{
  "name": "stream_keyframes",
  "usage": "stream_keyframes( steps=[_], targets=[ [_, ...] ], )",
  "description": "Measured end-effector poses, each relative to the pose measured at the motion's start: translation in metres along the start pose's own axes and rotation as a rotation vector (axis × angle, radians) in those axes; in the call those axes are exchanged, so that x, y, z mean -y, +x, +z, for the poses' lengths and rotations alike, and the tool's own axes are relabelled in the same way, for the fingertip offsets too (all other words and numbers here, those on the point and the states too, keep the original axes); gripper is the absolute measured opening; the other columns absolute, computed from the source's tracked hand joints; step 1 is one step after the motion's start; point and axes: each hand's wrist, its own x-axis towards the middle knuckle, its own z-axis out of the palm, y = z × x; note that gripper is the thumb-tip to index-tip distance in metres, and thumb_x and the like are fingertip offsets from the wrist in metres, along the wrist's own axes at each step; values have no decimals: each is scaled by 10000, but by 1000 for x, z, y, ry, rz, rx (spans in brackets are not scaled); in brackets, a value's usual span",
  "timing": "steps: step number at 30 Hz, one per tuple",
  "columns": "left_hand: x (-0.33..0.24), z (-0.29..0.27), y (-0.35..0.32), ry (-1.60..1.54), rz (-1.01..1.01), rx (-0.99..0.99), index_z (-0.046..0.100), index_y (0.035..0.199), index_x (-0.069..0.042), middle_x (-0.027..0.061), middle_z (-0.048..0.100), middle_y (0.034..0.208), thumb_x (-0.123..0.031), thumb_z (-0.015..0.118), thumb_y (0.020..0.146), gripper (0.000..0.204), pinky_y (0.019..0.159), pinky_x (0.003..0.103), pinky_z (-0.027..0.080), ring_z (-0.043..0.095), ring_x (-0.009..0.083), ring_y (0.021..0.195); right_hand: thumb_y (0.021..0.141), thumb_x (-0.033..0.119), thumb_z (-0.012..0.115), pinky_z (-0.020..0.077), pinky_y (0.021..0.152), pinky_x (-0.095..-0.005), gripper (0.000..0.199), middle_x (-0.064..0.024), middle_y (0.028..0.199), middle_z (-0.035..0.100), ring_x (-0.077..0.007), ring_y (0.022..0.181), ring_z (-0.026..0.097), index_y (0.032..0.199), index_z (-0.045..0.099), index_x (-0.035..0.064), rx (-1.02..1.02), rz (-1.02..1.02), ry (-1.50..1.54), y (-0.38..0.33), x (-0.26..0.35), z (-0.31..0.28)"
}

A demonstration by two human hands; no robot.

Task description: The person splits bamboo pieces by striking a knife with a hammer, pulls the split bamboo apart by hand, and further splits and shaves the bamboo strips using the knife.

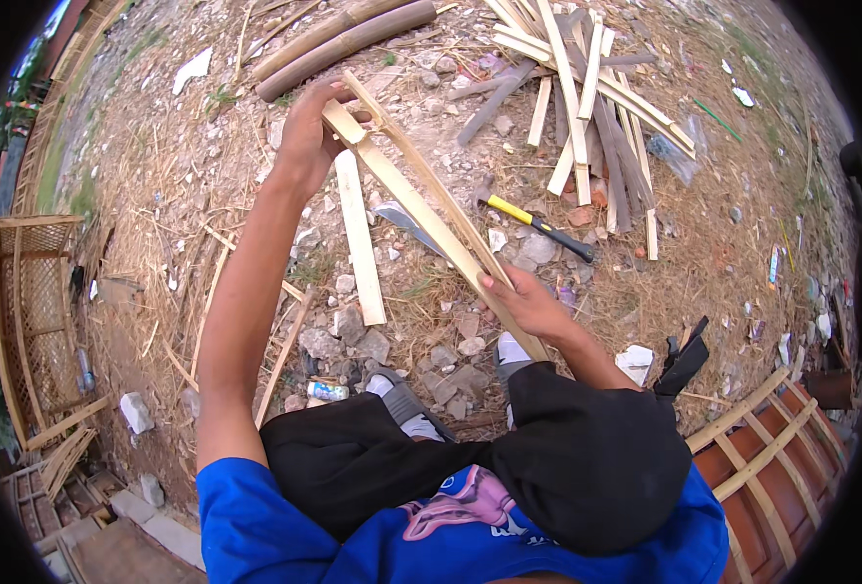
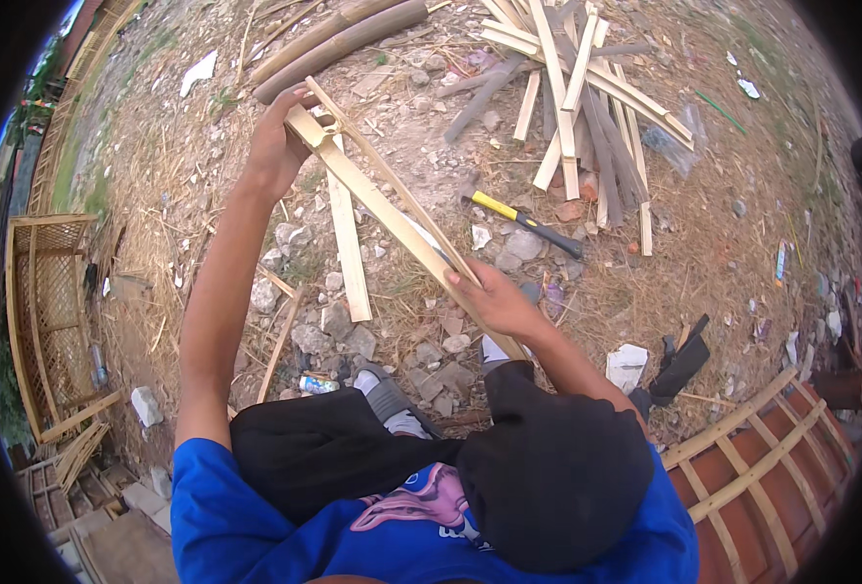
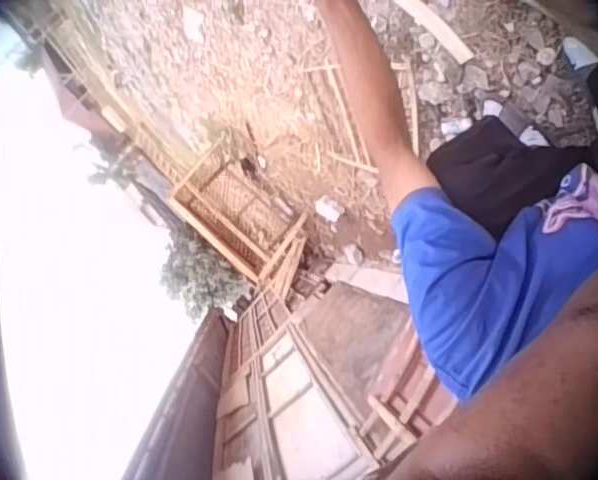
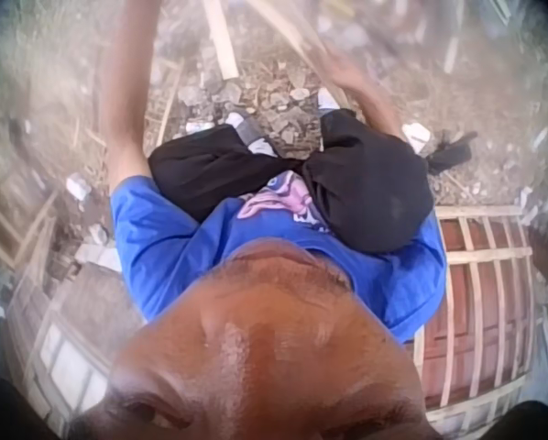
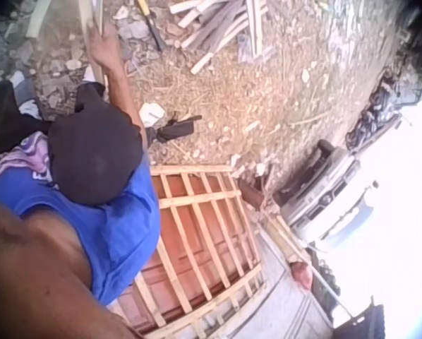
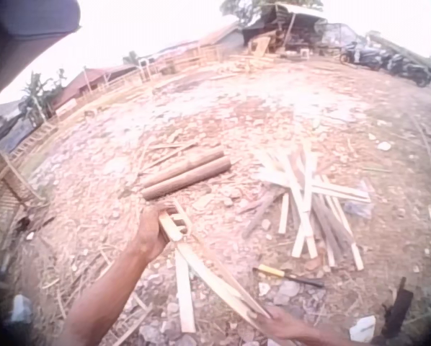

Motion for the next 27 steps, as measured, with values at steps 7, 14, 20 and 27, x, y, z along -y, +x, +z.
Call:
stream_keyframes(
  steps=[7,14,20,27],
  targets=[
    [15,-7,5,-155,-26,-27,474,1140,-49,36,530,783,-276,456,1019,258,680,354,512,615,182,731,997,374,501,509,684,-266,422,-93,918,637,-130,800,614,1200,533,5,-156,-91,-6,3,-8,-5],
    [11,-16,10,-383,8,-66,437,1087,-63,-11,399,709,-310,463,1019,258,633,271,442,409,83,619,1001,368,485,555,721,-308,397,-129,983,660,-183,857,660,1178,538,16,-212,-43,161,5,4,-32],
    [6,-7,7,-508,38,9,456,989,-84,-1,412,712,-364,510,990,285,696,307,488,428,111,619,1001,394,475,542,673,-280,445,-94,976,670,-141,831,653,1196,570,5,-98,38,77,22,21,-43],
    [15,-4,25,-536,128,-40,469,1052,-75,50,513,823,-356,501,993,289,866,383,513,548,181,782,923,315,636,564,663,-333,533,-196,1011,653,-214,751,662,1281,422,-16,336,221,582,23,21,-13]
  ],
)
